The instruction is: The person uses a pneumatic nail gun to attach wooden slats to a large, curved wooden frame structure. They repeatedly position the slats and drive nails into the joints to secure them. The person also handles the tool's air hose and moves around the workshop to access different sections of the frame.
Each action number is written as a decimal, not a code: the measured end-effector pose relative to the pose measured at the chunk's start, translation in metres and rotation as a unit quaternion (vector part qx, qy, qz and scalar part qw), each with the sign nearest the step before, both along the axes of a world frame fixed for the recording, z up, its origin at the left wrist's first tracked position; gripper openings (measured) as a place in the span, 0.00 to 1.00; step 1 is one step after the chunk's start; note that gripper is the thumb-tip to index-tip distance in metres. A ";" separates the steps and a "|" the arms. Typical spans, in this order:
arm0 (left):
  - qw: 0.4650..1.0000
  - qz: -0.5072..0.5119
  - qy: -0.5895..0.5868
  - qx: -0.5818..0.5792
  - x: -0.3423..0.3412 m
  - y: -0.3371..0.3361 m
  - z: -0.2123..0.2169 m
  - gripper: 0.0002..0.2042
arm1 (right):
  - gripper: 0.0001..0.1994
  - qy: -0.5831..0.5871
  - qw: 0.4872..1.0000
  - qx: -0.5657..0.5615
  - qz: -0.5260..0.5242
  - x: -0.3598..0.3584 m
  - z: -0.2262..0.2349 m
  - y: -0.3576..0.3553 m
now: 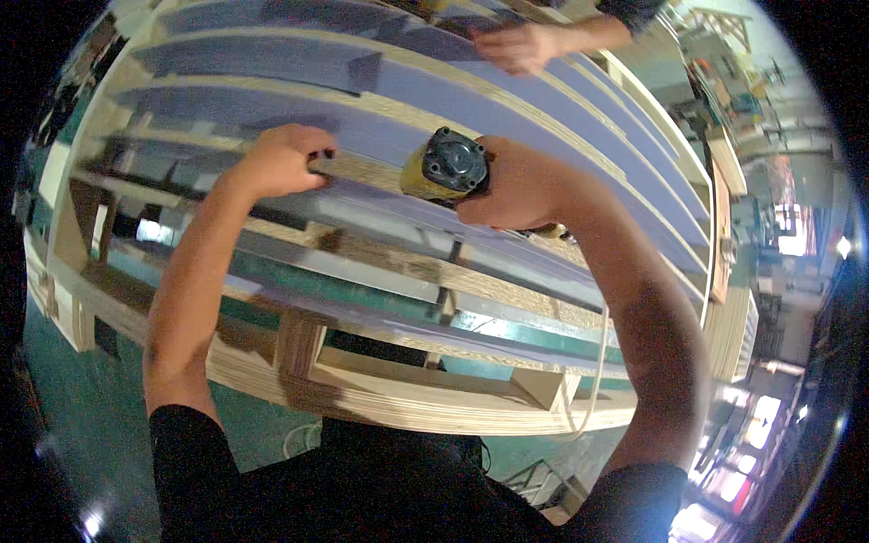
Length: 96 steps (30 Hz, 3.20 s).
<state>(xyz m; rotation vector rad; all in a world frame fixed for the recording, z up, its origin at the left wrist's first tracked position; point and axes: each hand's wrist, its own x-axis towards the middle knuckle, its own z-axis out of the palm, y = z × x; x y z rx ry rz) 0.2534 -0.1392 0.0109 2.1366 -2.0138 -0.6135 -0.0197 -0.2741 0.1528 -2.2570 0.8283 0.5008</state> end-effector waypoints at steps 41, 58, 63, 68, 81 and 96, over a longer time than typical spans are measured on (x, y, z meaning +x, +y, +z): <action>0.995 -0.023 0.038 -0.086 -0.015 -0.001 -0.016 0.22 | 0.22 -0.013 0.998 0.032 0.057 0.056 -0.035 -0.004; 0.989 0.081 -0.067 -0.109 -0.105 0.007 0.023 0.21 | 0.21 -0.125 0.980 0.142 -0.054 -0.280 0.015 0.045; 0.976 0.016 -0.029 -0.216 -0.194 -0.002 0.011 0.19 | 0.22 -0.068 0.991 0.082 -0.080 -0.355 0.012 0.025; 0.973 -0.074 0.036 -0.217 -0.338 -0.060 0.013 0.21 | 0.22 -0.093 0.989 -0.029 -0.111 -0.418 -0.012 -0.037; 0.979 0.001 0.015 -0.205 -0.423 -0.105 -0.011 0.20 | 0.24 -0.080 0.994 -0.028 -0.062 -0.379 -0.030 -0.106; 0.976 0.023 0.061 -0.208 -0.417 -0.105 -0.014 0.18 | 0.29 -0.001 0.998 -0.048 -0.046 -0.367 -0.031 -0.116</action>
